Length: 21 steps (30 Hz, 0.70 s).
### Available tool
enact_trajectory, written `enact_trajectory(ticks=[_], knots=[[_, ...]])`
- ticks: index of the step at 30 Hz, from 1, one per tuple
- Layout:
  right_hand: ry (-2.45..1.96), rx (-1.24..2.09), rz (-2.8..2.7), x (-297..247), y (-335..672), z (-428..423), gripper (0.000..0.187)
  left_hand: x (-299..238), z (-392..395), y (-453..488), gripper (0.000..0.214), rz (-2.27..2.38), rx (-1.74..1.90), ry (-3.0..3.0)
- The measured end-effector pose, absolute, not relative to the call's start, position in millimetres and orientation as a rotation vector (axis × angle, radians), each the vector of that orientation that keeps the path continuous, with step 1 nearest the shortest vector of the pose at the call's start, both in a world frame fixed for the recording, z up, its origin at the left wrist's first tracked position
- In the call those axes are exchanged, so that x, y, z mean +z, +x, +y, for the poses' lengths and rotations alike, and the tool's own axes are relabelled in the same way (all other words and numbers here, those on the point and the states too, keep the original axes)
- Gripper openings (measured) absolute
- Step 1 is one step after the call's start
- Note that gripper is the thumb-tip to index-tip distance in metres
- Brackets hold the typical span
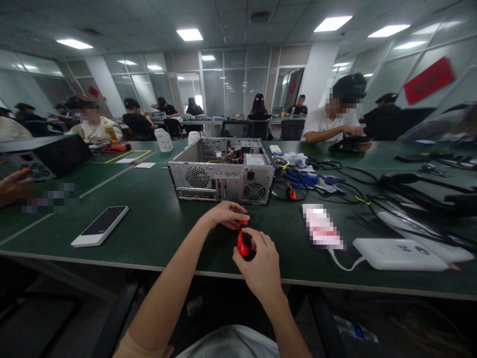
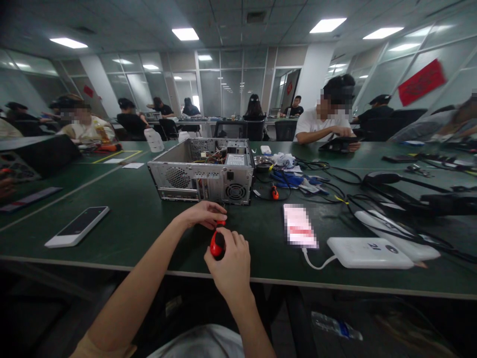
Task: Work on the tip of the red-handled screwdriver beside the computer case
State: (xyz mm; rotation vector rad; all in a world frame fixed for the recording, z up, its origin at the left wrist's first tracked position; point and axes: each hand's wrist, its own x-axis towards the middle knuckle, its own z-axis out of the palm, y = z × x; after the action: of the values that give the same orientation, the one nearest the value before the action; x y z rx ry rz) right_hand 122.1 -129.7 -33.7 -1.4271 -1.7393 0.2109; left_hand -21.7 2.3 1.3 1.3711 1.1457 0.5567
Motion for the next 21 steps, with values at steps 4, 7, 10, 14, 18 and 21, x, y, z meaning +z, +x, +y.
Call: enact_trajectory(ticks=[4,7,10,14,18,21], knots=[[-1.434,0.210,-1.791,-35.1,123.3,-127.8,0.036,0.8,1.8,-20.8,0.060,1.131,0.528,1.406],[-1.430,0.211,-1.812,-36.8,124.6,-126.3,0.039,1.6,0.7,-19.1,0.061,1.127,0.551,1.365],[-1.409,0.190,-1.822,-37.6,124.7,-125.6,0.036,1.6,1.0,-19.4,0.060,1.085,0.585,1.308],[-1.468,0.167,-1.833,-34.4,122.9,-127.5,0.048,-0.7,2.7,-22.2,0.058,1.030,0.611,1.249],[-1.435,0.241,-1.882,-29.8,122.9,-130.8,0.049,-2.5,2.4,-23.3,0.058,1.040,0.604,1.254],[-1.427,0.279,-1.886,-28.6,124.0,-131.7,0.043,-1.3,1.7,-22.0,0.057,1.030,0.607,1.238]])
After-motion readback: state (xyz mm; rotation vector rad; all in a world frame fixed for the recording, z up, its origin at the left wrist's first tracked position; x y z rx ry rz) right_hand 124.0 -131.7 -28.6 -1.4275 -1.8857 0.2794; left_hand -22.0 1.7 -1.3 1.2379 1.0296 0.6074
